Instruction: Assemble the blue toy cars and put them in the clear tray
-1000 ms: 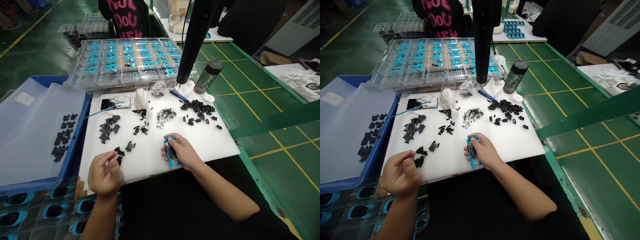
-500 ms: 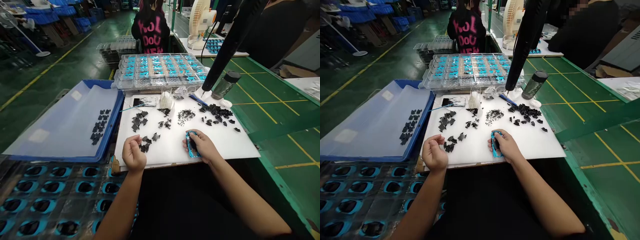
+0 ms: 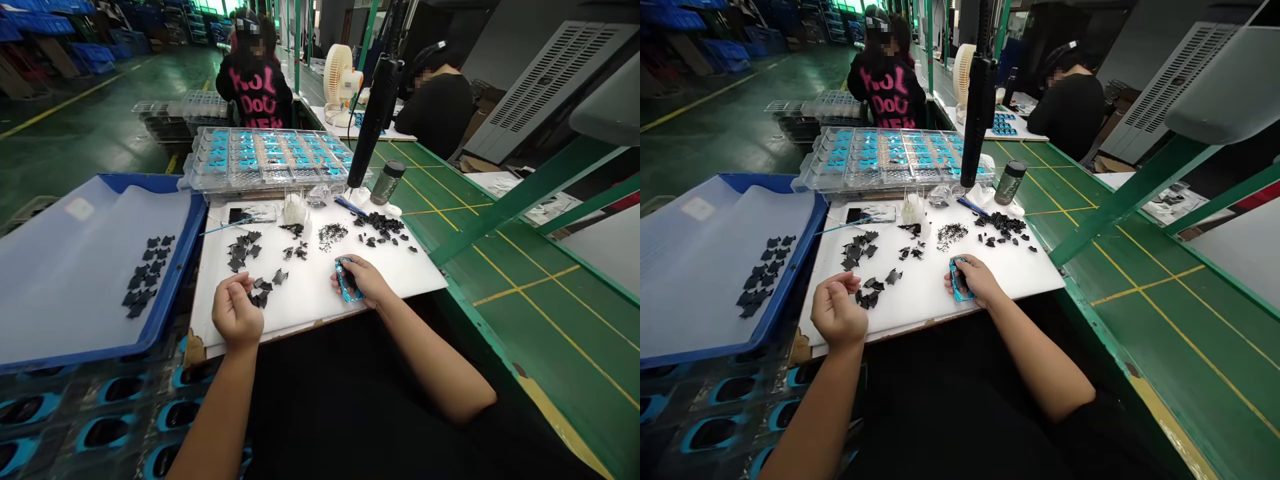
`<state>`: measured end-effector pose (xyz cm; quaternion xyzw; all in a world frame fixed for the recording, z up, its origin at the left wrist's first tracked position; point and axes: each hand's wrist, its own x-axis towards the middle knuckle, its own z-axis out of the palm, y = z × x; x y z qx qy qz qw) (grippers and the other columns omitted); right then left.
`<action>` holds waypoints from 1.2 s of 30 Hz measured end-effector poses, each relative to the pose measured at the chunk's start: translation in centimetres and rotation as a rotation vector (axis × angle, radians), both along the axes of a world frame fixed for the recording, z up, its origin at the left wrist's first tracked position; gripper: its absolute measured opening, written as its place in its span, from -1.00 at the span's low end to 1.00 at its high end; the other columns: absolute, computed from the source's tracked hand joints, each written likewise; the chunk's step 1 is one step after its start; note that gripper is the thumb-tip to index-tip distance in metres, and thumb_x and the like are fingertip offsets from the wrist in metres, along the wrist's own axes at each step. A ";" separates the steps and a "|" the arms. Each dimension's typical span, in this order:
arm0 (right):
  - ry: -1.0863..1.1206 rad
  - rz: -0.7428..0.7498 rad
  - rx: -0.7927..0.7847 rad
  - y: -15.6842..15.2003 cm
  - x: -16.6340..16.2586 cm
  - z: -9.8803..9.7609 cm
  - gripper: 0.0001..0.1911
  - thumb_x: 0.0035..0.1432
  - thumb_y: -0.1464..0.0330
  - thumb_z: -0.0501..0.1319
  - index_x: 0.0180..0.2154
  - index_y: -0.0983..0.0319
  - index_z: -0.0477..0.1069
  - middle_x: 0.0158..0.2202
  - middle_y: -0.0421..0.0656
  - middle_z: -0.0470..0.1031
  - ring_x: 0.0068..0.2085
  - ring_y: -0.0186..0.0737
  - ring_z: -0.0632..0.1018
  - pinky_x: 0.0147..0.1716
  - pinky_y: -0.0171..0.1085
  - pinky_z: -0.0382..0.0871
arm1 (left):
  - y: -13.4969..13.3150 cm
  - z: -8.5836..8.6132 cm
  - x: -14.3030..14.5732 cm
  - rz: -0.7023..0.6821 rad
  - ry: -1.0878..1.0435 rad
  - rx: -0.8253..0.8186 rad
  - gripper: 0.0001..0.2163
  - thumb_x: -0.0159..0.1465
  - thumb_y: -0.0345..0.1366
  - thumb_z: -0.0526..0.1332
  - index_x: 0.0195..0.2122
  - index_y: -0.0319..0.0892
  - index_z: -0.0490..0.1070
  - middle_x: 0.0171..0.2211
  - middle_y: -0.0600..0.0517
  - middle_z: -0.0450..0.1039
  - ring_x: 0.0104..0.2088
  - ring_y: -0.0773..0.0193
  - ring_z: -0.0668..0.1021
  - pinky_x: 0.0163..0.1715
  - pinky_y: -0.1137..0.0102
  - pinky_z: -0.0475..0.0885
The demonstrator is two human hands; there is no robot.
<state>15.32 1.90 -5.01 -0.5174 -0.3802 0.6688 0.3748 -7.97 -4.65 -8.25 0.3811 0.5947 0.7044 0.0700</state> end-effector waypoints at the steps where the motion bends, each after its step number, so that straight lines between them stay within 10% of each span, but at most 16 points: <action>1: 0.004 0.005 -0.002 0.0 0.0 0.0 -0.77 0.20 0.23 0.23 -0.14 0.18 0.37 -0.48 -0.18 0.53 -0.45 -0.20 0.61 -0.54 -0.30 0.49 | 0.0 0.0 0.0 -0.002 0.003 0.000 -0.68 0.40 -0.15 0.03 -0.19 -0.26 0.49 -0.38 -0.03 0.51 -0.36 0.30 0.55 -0.32 0.37 0.50; 36: 0.223 0.213 -0.233 1.1 1.8 0.4 -0.67 0.21 0.12 0.26 -0.08 0.16 0.35 -0.41 -0.16 0.56 -0.40 -0.18 0.59 -0.46 -0.20 0.54 | 1.2 0.2 1.0 0.288 0.211 -0.031 -0.74 0.29 -0.14 0.11 -0.35 -0.22 0.45 -0.49 0.01 0.41 -0.50 0.23 0.48 -0.51 0.29 0.38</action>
